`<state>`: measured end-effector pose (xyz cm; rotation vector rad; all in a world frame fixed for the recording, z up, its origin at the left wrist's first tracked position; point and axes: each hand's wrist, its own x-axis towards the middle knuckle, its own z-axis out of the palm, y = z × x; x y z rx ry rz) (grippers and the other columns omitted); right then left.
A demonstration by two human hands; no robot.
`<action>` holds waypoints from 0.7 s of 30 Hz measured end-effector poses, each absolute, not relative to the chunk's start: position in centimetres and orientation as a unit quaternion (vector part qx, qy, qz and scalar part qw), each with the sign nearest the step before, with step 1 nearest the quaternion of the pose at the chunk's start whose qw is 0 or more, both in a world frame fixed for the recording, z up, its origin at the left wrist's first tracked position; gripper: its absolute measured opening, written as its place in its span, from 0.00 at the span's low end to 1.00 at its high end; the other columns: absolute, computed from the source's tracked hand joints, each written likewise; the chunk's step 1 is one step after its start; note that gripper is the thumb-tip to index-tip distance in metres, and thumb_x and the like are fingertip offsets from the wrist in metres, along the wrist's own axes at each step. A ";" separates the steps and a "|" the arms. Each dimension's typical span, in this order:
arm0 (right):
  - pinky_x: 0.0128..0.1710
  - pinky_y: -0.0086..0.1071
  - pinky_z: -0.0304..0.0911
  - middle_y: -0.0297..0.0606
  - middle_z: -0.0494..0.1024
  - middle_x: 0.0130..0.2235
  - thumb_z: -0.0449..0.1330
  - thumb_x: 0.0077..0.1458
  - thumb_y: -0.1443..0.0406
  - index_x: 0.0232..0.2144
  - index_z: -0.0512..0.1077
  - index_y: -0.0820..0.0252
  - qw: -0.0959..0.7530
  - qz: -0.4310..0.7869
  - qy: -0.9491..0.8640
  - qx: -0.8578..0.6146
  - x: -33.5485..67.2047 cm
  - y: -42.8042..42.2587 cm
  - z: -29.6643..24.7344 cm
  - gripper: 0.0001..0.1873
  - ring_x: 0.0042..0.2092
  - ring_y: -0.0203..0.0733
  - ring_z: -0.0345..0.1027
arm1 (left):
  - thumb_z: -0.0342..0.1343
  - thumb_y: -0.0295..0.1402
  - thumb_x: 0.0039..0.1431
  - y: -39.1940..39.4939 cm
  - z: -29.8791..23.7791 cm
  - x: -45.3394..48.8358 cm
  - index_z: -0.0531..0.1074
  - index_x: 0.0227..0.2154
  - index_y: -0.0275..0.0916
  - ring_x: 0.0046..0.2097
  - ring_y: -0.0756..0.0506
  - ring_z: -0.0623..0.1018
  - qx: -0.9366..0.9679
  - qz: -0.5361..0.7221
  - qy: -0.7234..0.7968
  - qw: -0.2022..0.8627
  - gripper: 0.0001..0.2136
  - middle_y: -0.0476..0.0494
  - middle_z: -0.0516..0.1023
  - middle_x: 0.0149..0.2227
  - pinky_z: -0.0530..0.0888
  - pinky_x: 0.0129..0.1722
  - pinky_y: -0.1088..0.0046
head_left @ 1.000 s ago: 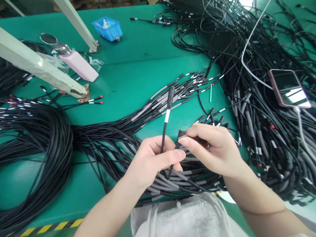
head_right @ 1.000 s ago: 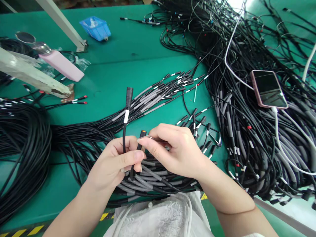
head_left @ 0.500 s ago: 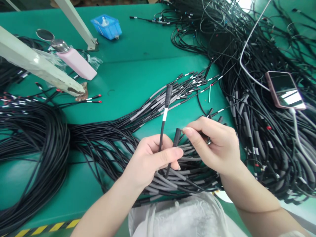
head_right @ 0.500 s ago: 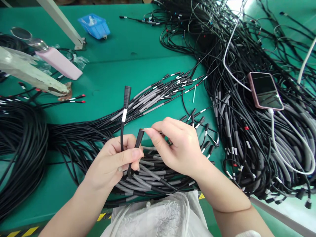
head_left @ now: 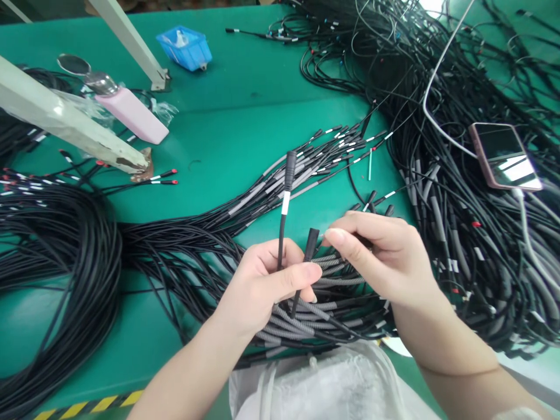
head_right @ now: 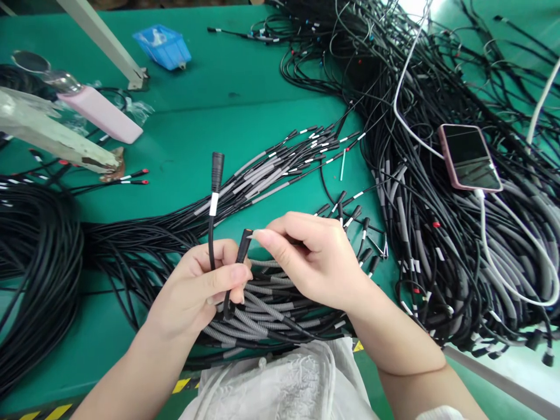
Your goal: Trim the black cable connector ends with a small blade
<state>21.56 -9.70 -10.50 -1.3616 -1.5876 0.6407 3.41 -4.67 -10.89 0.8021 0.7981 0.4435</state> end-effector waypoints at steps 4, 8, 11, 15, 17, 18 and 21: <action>0.25 0.28 0.59 0.32 0.74 0.25 0.62 0.65 0.68 0.29 0.73 0.60 0.473 0.177 -0.651 -0.567 21.3 -9.7 -10.8 0.10 0.24 0.33 0.63 | 0.71 0.33 0.47 -4.6 -10.8 3.4 0.65 0.16 0.38 0.18 0.56 0.61 0.373 0.208 0.377 0.822 0.18 0.50 0.74 0.15 0.56 0.20 0.78; 0.25 0.29 0.60 0.33 0.75 0.25 0.61 0.65 0.67 0.30 0.74 0.59 0.456 0.153 -0.669 -0.567 21.1 -9.8 -11.2 0.09 0.25 0.35 0.65 | 0.71 0.35 0.47 -4.7 -10.8 3.4 0.65 0.16 0.38 0.18 0.56 0.60 0.377 0.206 0.380 0.819 0.19 0.50 0.74 0.15 0.57 0.20 0.78; 0.26 0.29 0.59 0.33 0.74 0.25 0.61 0.66 0.67 0.30 0.74 0.59 0.447 0.130 -0.677 -0.569 21.2 -9.8 -11.2 0.09 0.25 0.35 0.64 | 0.72 0.36 0.47 -4.7 -10.8 3.4 0.65 0.16 0.39 0.18 0.56 0.60 0.379 0.207 0.374 0.821 0.19 0.50 0.74 0.15 0.58 0.21 0.78; 0.25 0.28 0.59 0.32 0.73 0.24 0.61 0.66 0.68 0.29 0.74 0.60 0.444 0.183 -0.675 -0.561 21.4 -9.7 -10.9 0.11 0.24 0.33 0.63 | 0.71 0.32 0.48 -4.7 -10.9 3.3 0.66 0.16 0.38 0.18 0.56 0.62 0.379 0.207 0.363 0.826 0.18 0.51 0.75 0.15 0.60 0.22 0.78; 0.23 0.27 0.59 0.30 0.72 0.23 0.60 0.66 0.67 0.27 0.73 0.60 0.440 0.259 -0.666 -0.545 21.6 -9.7 -10.6 0.13 0.23 0.32 0.62 | 0.70 0.31 0.49 -4.7 -10.9 3.4 0.66 0.16 0.38 0.18 0.56 0.61 0.379 0.204 0.366 0.825 0.17 0.51 0.75 0.15 0.60 0.22 0.78; 0.23 0.27 0.59 0.30 0.72 0.23 0.60 0.67 0.67 0.27 0.72 0.60 0.440 0.283 -0.660 -0.539 21.6 -9.7 -10.5 0.14 0.23 0.32 0.61 | 0.70 0.32 0.49 -4.7 -10.9 3.4 0.66 0.16 0.38 0.18 0.56 0.61 0.378 0.203 0.368 0.825 0.17 0.51 0.75 0.15 0.60 0.22 0.78; 0.25 0.28 0.60 0.32 0.74 0.25 0.60 0.67 0.66 0.28 0.73 0.60 0.457 0.262 -0.646 -0.553 21.6 -9.8 -10.3 0.12 0.25 0.33 0.64 | 0.71 0.35 0.48 -4.7 -10.9 3.4 0.65 0.17 0.39 0.17 0.55 0.61 0.375 0.206 0.376 0.822 0.18 0.50 0.74 0.15 0.61 0.21 0.77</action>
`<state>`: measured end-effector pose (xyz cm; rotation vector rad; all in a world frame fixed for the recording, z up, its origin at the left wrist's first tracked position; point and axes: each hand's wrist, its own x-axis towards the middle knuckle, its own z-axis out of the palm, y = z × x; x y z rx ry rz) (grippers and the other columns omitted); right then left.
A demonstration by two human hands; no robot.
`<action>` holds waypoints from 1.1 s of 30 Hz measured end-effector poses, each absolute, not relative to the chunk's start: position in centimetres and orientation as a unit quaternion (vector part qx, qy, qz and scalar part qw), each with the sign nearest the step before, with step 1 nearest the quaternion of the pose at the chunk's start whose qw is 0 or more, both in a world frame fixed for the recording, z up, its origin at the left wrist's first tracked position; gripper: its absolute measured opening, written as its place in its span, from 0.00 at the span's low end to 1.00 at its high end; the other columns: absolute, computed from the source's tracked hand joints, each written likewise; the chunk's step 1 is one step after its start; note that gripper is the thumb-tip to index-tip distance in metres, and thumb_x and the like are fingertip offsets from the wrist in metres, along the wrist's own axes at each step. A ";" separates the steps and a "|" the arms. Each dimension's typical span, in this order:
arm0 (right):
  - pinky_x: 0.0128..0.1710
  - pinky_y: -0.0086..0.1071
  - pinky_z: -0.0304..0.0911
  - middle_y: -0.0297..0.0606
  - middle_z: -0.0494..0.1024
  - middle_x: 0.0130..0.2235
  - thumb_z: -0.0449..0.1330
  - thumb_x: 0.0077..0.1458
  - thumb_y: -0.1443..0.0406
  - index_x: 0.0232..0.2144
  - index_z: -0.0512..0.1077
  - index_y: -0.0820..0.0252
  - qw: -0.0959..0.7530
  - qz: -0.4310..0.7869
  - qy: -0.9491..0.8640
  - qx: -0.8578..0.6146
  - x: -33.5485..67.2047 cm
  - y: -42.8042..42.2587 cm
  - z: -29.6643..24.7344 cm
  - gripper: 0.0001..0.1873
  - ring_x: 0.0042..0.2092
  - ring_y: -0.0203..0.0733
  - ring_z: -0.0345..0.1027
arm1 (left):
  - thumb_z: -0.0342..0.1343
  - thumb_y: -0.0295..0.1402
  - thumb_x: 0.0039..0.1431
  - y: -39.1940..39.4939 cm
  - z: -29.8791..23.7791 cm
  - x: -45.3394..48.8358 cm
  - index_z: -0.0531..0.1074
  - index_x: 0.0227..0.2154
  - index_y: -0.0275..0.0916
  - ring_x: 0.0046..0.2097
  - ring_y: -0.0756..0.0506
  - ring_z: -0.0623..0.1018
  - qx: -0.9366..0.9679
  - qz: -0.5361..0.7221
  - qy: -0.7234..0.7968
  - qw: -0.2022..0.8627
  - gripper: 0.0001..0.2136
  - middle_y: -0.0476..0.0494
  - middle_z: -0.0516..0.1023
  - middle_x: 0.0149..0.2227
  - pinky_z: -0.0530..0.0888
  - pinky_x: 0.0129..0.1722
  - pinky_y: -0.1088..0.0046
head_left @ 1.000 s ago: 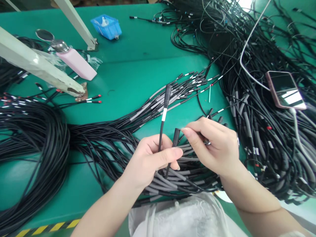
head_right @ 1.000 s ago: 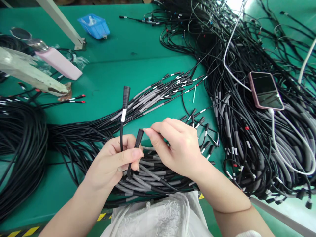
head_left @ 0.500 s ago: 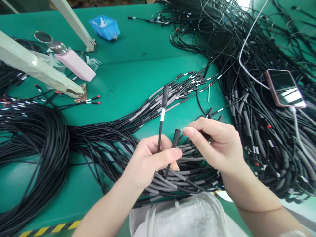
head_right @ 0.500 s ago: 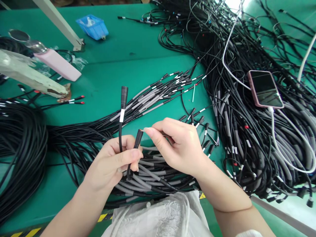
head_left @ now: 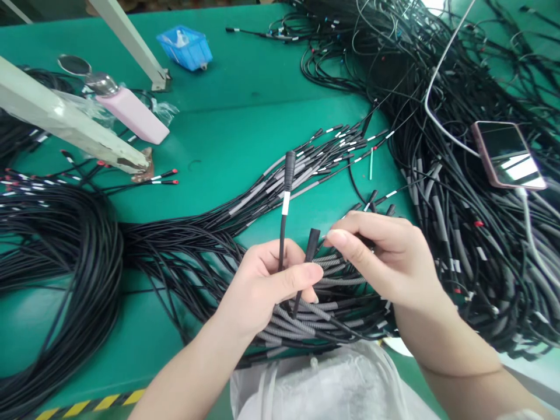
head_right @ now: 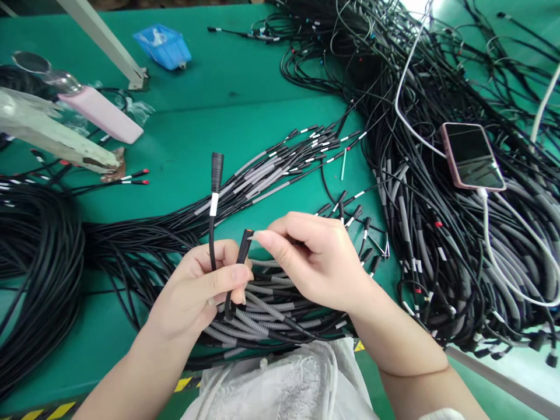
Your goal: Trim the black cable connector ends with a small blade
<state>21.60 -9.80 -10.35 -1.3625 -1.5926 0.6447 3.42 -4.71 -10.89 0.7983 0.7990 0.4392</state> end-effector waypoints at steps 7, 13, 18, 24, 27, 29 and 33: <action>0.26 0.28 0.61 0.32 0.74 0.26 0.61 0.66 0.68 0.30 0.73 0.59 0.455 0.165 -0.674 -0.558 21.3 -9.7 -11.0 0.09 0.25 0.33 0.65 | 0.71 0.31 0.48 -4.8 -11.0 3.4 0.66 0.17 0.38 0.18 0.56 0.62 0.368 0.211 0.363 0.830 0.17 0.50 0.75 0.16 0.61 0.22 0.78; 0.26 0.27 0.60 0.32 0.74 0.26 0.61 0.66 0.68 0.30 0.72 0.60 0.448 0.186 -0.679 -0.550 21.4 -9.6 -11.1 0.10 0.26 0.32 0.65 | 0.70 0.29 0.49 -4.7 -10.9 3.4 0.66 0.17 0.38 0.18 0.56 0.61 0.367 0.208 0.360 0.832 0.17 0.51 0.75 0.16 0.59 0.22 0.79; 0.23 0.26 0.57 0.29 0.70 0.22 0.61 0.67 0.64 0.24 0.68 0.60 0.445 0.267 -0.667 -0.535 21.4 -9.5 -10.7 0.17 0.23 0.31 0.59 | 0.73 0.35 0.47 -4.7 -10.9 3.4 0.65 0.17 0.37 0.18 0.57 0.57 0.354 0.202 0.379 0.831 0.20 0.49 0.76 0.16 0.52 0.19 0.78; 0.27 0.26 0.60 0.31 0.72 0.26 0.59 0.67 0.68 0.30 0.71 0.61 0.453 0.213 -0.667 -0.551 21.2 -9.5 -11.1 0.11 0.26 0.31 0.63 | 0.75 0.35 0.44 -4.7 -10.9 3.5 0.66 0.18 0.36 0.18 0.58 0.58 0.340 0.204 0.385 0.833 0.20 0.49 0.77 0.17 0.49 0.18 0.80; 0.27 0.26 0.59 0.30 0.72 0.26 0.60 0.67 0.68 0.30 0.71 0.61 0.450 0.210 -0.676 -0.545 21.2 -9.7 -11.3 0.10 0.26 0.31 0.62 | 0.74 0.36 0.46 -4.8 -11.0 3.5 0.66 0.17 0.36 0.18 0.58 0.60 0.348 0.212 0.373 0.834 0.20 0.50 0.77 0.17 0.52 0.18 0.82; 0.27 0.26 0.58 0.30 0.71 0.26 0.60 0.67 0.67 0.29 0.71 0.62 0.446 0.223 -0.678 -0.540 21.3 -9.8 -11.3 0.11 0.26 0.30 0.61 | 0.74 0.33 0.47 -4.8 -11.0 3.5 0.67 0.17 0.36 0.18 0.59 0.62 0.355 0.214 0.365 0.834 0.19 0.50 0.77 0.17 0.55 0.18 0.83; 0.25 0.26 0.58 0.30 0.70 0.24 0.58 0.69 0.65 0.27 0.69 0.61 0.439 0.284 -0.669 -0.528 21.4 -9.9 -11.0 0.15 0.25 0.30 0.59 | 0.74 0.32 0.48 -4.8 -11.2 3.5 0.67 0.17 0.36 0.18 0.59 0.64 0.348 0.220 0.365 0.835 0.18 0.51 0.78 0.17 0.57 0.18 0.84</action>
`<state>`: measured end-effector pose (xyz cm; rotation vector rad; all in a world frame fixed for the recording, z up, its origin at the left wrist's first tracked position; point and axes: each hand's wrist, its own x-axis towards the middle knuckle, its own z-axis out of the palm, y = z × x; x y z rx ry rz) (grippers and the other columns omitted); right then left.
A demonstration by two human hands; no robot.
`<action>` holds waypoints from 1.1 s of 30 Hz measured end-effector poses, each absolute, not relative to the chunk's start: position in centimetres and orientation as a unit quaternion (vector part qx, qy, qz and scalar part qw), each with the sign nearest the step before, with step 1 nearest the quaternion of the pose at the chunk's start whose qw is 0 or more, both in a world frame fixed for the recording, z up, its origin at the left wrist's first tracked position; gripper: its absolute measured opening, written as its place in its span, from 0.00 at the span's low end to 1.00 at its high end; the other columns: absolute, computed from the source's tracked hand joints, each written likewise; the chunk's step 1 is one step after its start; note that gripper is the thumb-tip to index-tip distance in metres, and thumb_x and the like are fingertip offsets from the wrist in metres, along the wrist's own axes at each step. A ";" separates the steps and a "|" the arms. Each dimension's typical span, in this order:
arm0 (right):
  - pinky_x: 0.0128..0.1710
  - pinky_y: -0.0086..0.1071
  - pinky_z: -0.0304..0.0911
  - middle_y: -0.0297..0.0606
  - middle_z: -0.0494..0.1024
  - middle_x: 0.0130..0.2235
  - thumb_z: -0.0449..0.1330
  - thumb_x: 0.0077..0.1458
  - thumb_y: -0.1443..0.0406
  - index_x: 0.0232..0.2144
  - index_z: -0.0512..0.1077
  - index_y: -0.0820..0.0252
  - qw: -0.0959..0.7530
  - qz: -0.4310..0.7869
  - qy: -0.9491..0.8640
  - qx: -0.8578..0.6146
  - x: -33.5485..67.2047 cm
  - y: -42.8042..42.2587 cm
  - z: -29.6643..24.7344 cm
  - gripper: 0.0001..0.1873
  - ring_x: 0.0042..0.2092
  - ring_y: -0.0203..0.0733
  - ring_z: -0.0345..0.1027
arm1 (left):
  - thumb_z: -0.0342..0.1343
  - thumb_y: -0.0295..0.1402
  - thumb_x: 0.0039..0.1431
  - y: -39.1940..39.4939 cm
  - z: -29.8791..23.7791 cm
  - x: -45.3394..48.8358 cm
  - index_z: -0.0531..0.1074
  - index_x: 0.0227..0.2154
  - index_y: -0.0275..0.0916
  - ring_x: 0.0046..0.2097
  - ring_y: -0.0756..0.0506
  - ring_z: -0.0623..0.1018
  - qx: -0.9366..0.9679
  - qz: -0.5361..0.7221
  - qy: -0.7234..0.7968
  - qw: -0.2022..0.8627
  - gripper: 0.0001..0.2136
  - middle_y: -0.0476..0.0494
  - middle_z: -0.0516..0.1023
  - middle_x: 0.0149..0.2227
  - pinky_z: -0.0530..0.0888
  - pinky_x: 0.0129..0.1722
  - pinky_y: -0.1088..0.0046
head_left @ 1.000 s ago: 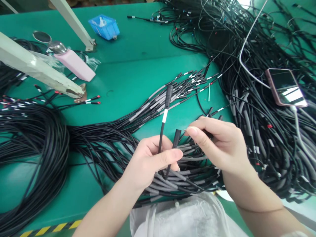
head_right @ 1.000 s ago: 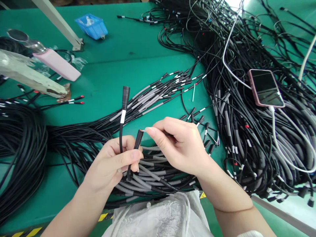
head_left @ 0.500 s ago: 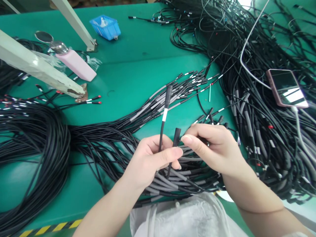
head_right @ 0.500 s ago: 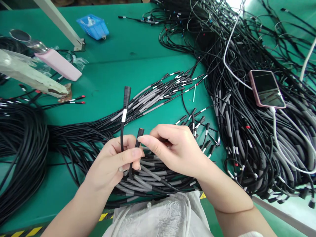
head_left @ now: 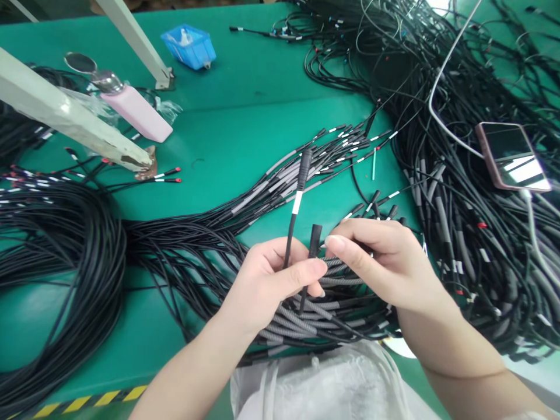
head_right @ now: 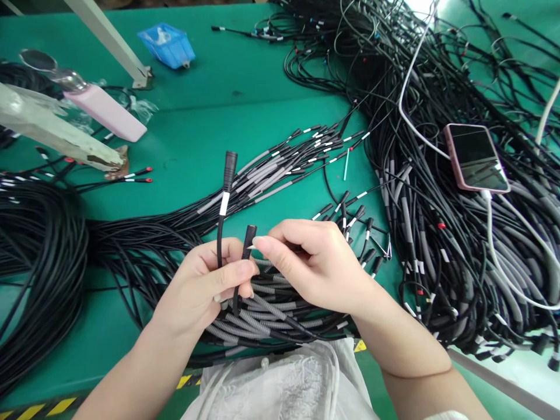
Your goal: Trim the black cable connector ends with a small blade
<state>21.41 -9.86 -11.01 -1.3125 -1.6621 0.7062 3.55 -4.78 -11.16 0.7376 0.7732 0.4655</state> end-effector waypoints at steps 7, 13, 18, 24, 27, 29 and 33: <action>0.28 0.25 0.58 0.31 0.72 0.26 0.60 0.66 0.70 0.30 0.71 0.62 0.450 0.185 -0.696 -0.528 20.9 -9.9 -11.4 0.10 0.26 0.30 0.61 | 0.74 0.31 0.47 -4.7 -11.2 3.5 0.68 0.17 0.36 0.18 0.59 0.66 0.325 0.232 0.367 0.840 0.18 0.51 0.78 0.17 0.57 0.18 0.85; 0.27 0.26 0.58 0.31 0.72 0.25 0.60 0.67 0.69 0.29 0.71 0.62 0.434 0.179 -0.709 -0.526 20.7 -10.0 -11.4 0.11 0.25 0.31 0.62 | 0.73 0.30 0.48 -4.7 -11.2 3.6 0.68 0.17 0.36 0.18 0.59 0.65 0.327 0.238 0.363 0.839 0.17 0.51 0.78 0.17 0.58 0.18 0.85; 0.27 0.27 0.58 0.32 0.72 0.25 0.60 0.67 0.70 0.30 0.71 0.63 0.434 0.173 -0.709 -0.528 20.9 -10.0 -11.3 0.11 0.25 0.31 0.60 | 0.71 0.28 0.50 -4.7 -11.2 3.6 0.68 0.17 0.37 0.18 0.59 0.66 0.342 0.245 0.357 0.834 0.16 0.53 0.78 0.17 0.61 0.19 0.85; 0.27 0.27 0.58 0.31 0.72 0.26 0.59 0.67 0.70 0.30 0.71 0.61 0.428 0.174 -0.712 -0.528 20.8 -10.0 -11.3 0.10 0.26 0.31 0.61 | 0.71 0.26 0.50 -4.7 -11.3 3.5 0.69 0.17 0.38 0.18 0.59 0.66 0.350 0.244 0.359 0.830 0.15 0.53 0.78 0.17 0.63 0.20 0.85; 0.27 0.26 0.59 0.31 0.72 0.26 0.59 0.67 0.70 0.30 0.70 0.61 0.423 0.212 -0.713 -0.518 20.9 -10.0 -11.3 0.11 0.26 0.30 0.63 | 0.71 0.26 0.49 -4.8 -11.3 3.4 0.69 0.17 0.38 0.18 0.59 0.66 0.350 0.242 0.362 0.829 0.15 0.53 0.78 0.17 0.62 0.20 0.85; 0.28 0.25 0.59 0.31 0.73 0.26 0.60 0.67 0.70 0.30 0.71 0.61 0.428 0.229 -0.706 -0.515 20.9 -10.0 -11.3 0.11 0.26 0.30 0.64 | 0.71 0.26 0.49 -4.9 -11.3 3.3 0.69 0.18 0.38 0.18 0.59 0.65 0.347 0.241 0.363 0.830 0.15 0.53 0.78 0.17 0.62 0.20 0.85; 0.27 0.26 0.59 0.31 0.71 0.25 0.58 0.68 0.69 0.29 0.71 0.62 0.416 0.256 -0.710 -0.507 21.1 -10.0 -11.3 0.13 0.26 0.30 0.63 | 0.70 0.27 0.50 -4.8 -11.3 3.4 0.69 0.17 0.37 0.18 0.59 0.64 0.345 0.242 0.363 0.831 0.15 0.53 0.78 0.17 0.60 0.19 0.85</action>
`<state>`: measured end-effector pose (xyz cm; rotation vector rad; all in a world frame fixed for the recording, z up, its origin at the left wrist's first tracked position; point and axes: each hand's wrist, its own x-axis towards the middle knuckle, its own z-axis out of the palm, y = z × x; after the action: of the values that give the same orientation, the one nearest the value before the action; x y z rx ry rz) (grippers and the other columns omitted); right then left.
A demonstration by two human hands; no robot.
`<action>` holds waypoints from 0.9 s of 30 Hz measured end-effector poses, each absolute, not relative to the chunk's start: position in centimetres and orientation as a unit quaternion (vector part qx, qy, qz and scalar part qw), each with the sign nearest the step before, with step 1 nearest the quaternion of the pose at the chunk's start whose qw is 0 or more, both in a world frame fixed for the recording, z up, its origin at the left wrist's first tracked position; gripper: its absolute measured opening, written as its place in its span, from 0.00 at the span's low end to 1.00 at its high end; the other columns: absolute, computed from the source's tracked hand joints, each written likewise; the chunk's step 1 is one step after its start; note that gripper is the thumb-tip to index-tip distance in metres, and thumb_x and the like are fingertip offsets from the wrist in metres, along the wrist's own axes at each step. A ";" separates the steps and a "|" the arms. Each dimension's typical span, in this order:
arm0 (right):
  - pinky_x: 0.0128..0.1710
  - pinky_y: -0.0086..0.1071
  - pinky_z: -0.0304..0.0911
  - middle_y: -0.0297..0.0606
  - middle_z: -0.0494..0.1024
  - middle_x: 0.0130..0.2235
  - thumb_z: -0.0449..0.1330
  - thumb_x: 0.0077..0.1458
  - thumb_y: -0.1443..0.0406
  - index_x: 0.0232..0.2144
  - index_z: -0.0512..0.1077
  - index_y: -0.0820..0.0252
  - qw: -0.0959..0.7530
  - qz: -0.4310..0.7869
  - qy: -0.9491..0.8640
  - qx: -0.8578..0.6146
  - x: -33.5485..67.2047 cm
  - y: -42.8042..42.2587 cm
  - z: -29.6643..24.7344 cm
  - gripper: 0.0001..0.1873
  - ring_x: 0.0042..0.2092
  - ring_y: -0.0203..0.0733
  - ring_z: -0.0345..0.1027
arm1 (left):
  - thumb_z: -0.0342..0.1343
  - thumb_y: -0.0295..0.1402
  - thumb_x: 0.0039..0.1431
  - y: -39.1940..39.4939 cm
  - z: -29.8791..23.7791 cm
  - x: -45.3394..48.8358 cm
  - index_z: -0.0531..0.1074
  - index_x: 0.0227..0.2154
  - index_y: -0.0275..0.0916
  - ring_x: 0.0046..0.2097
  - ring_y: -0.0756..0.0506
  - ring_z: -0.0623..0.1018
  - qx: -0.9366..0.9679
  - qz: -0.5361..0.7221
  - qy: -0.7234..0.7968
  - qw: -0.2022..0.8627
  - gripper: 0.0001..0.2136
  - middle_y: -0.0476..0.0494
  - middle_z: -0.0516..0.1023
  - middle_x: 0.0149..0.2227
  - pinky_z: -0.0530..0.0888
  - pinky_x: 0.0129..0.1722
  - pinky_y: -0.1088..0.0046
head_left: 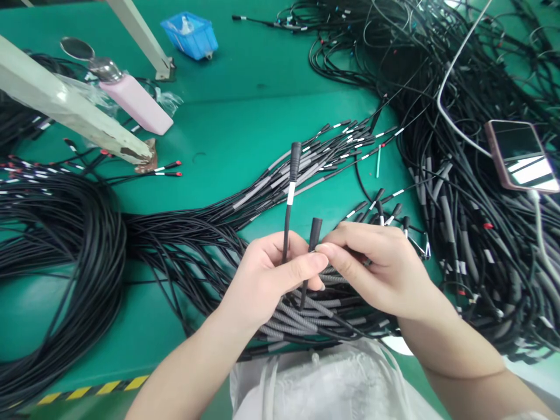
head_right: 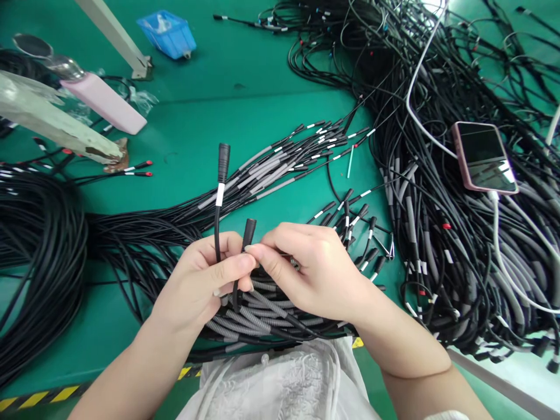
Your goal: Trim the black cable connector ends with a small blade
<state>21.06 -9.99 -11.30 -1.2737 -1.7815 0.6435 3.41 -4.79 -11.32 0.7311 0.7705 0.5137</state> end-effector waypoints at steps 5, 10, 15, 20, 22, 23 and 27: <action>0.28 0.25 0.60 0.31 0.73 0.27 0.59 0.68 0.69 0.31 0.72 0.62 0.439 0.267 -0.690 -0.510 21.1 -10.0 -11.2 0.10 0.27 0.30 0.64 | 0.72 0.26 0.46 -4.7 -11.3 3.6 0.67 0.17 0.37 0.17 0.59 0.62 0.336 0.239 0.375 0.830 0.16 0.52 0.77 0.17 0.55 0.18 0.84; 0.33 0.29 0.65 0.36 0.78 0.33 0.59 0.66 0.73 0.38 0.74 0.62 0.422 0.152 -0.727 -0.520 20.9 -10.0 -11.5 0.05 0.32 0.35 0.69 | 0.72 0.28 0.46 -4.8 -11.0 3.3 0.66 0.18 0.37 0.18 0.58 0.61 0.339 0.227 0.391 0.825 0.17 0.51 0.77 0.17 0.52 0.18 0.82; 0.32 0.31 0.65 0.36 0.78 0.31 0.60 0.66 0.72 0.39 0.75 0.61 0.424 0.082 -0.728 -0.533 20.8 -10.0 -11.7 0.05 0.30 0.37 0.69 | 0.72 0.35 0.47 -4.7 -10.9 3.2 0.65 0.17 0.37 0.17 0.58 0.58 0.366 0.221 0.400 0.811 0.19 0.50 0.76 0.17 0.50 0.18 0.79; 0.30 0.31 0.64 0.37 0.78 0.30 0.61 0.65 0.72 0.38 0.76 0.61 0.429 0.064 -0.725 -0.535 20.8 -10.0 -11.6 0.04 0.29 0.37 0.70 | 0.72 0.37 0.49 -4.7 -11.0 3.1 0.65 0.17 0.38 0.18 0.57 0.59 0.386 0.213 0.395 0.806 0.20 0.49 0.76 0.17 0.52 0.19 0.79; 0.30 0.30 0.65 0.37 0.78 0.30 0.61 0.65 0.72 0.38 0.76 0.62 0.427 0.080 -0.730 -0.528 20.8 -10.0 -11.5 0.04 0.29 0.36 0.70 | 0.71 0.35 0.49 -4.7 -11.0 3.1 0.65 0.17 0.37 0.18 0.57 0.58 0.384 0.213 0.391 0.809 0.19 0.50 0.77 0.17 0.51 0.19 0.79; 0.30 0.30 0.65 0.37 0.78 0.30 0.61 0.64 0.72 0.37 0.76 0.62 0.426 0.081 -0.733 -0.525 20.8 -10.0 -11.6 0.04 0.29 0.36 0.70 | 0.71 0.34 0.49 -4.7 -11.0 3.1 0.65 0.17 0.37 0.18 0.57 0.59 0.385 0.214 0.387 0.810 0.19 0.50 0.77 0.17 0.51 0.19 0.79; 0.30 0.29 0.66 0.37 0.79 0.30 0.62 0.64 0.72 0.37 0.77 0.62 0.446 0.081 -0.715 -0.532 20.9 -9.8 -11.7 0.04 0.28 0.36 0.71 | 0.71 0.33 0.50 -4.6 -11.1 3.2 0.65 0.17 0.37 0.18 0.57 0.59 0.382 0.211 0.379 0.816 0.18 0.50 0.77 0.18 0.52 0.19 0.79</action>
<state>20.90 -9.81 -11.72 -1.3170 -1.7712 0.2009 3.22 -4.62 -11.08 0.8152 0.8071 0.4508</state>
